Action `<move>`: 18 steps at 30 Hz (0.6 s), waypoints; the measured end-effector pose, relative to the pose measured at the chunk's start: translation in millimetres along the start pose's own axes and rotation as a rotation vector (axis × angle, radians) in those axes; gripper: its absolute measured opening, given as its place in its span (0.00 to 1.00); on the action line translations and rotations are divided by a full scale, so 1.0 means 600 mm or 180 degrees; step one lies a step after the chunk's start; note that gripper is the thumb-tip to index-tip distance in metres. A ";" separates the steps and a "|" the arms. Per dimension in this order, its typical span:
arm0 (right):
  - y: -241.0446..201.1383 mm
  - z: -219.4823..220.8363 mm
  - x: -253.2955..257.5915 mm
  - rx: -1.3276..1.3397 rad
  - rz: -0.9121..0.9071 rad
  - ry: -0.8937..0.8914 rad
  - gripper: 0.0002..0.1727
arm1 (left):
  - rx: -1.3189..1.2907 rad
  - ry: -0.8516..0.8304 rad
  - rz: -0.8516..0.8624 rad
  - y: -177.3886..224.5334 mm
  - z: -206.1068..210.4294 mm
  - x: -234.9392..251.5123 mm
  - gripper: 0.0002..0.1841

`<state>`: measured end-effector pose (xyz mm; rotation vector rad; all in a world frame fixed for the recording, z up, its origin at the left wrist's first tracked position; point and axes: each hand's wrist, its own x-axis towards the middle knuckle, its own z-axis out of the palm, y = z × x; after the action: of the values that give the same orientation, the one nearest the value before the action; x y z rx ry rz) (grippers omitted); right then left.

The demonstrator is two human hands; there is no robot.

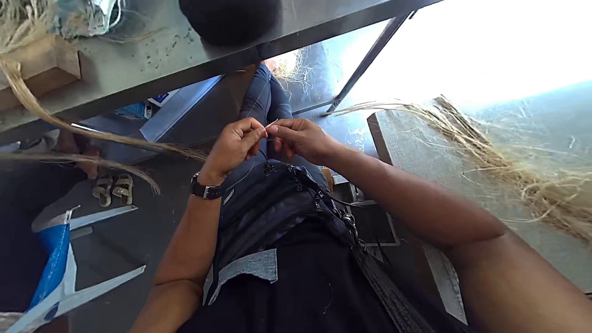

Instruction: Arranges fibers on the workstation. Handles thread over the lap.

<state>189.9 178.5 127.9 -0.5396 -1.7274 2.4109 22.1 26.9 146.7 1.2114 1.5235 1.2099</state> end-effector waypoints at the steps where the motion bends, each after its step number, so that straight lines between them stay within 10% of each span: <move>1: 0.001 -0.005 0.003 0.0010 -0.0007 0.0123 0.16 | 0.0065 -0.0023 -0.0009 0.000 0.006 -0.004 0.10; 10: -0.018 -0.057 0.023 -0.0129 -0.0303 0.0553 0.13 | 0.0514 -0.0307 -0.0314 -0.038 0.004 -0.011 0.12; 18: -0.033 -0.115 0.046 -0.0051 -0.0516 0.1410 0.14 | 0.2258 0.0363 -0.1444 -0.125 -0.172 -0.135 0.15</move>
<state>187.1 254.9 121.2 -0.8261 -1.5321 1.9801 -75.6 -77.2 96.5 1.1267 2.2661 0.4438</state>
